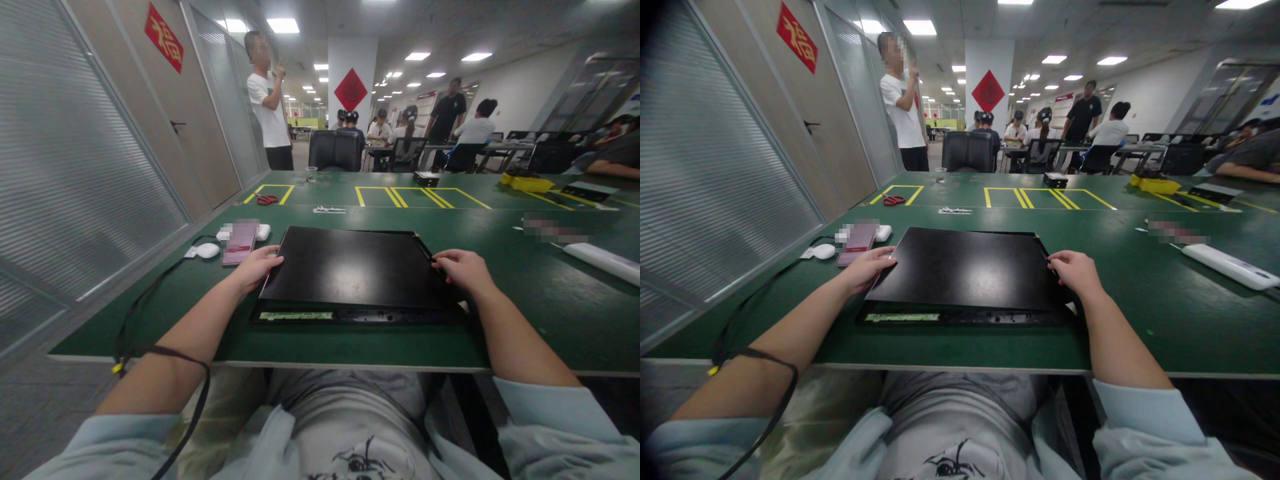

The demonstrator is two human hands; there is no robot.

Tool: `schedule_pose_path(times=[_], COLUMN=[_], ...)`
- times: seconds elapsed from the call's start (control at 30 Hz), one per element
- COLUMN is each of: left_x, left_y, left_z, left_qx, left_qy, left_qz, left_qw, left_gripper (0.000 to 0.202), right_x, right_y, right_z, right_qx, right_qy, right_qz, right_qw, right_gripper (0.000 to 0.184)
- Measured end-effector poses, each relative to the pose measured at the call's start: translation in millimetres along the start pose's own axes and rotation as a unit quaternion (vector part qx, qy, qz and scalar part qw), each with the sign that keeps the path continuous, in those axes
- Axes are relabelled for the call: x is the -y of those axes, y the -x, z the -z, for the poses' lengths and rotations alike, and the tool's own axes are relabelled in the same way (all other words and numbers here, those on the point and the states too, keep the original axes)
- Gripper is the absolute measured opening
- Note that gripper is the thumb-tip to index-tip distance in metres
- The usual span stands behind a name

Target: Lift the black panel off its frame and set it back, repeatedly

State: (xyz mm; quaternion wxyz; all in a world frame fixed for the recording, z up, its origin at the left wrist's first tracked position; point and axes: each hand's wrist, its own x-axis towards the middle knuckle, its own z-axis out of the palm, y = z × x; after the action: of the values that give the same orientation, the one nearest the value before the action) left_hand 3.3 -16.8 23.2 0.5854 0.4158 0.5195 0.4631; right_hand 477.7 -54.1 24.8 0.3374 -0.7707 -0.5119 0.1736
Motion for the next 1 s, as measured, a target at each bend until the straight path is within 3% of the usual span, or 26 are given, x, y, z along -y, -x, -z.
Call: schedule_pose_path(times=[0.17,0.33,0.57,0.77,1.0], left_x=[0.5,3.9,0.6,1.8,10.5], left_y=[-1.0,-5.9,-4.1,-3.5,-11.5], left_z=[1.5,6.9,10.9,12.2,15.8], left_qx=[-0.003,-0.01,-0.059,-0.047,-0.028], left_qy=[0.007,-0.008,-0.145,-0.226,-0.237], left_qz=[-0.006,-0.052,-0.153,-0.135,-0.119], left_qw=[1.0,0.999,0.976,0.963,0.964], left_gripper=[0.051,0.054,0.048,0.042,0.044], right_x=[-5.0,-5.3,-3.6,-4.2,-5.3], right_y=[-3.6,-4.6,-2.6,-2.9,-4.0], right_z=[-0.2,0.4,0.7,1.0,0.8], right_qx=[0.002,0.008,0.004,0.008,0.007], right_qy=[0.0,-0.003,-0.018,-0.013,-0.021], right_qz=[0.008,0.001,-0.008,-0.006,-0.004], right_qw=[1.0,1.0,1.0,1.0,1.0], right_gripper=[0.027,0.027,0.027,0.029,0.027])
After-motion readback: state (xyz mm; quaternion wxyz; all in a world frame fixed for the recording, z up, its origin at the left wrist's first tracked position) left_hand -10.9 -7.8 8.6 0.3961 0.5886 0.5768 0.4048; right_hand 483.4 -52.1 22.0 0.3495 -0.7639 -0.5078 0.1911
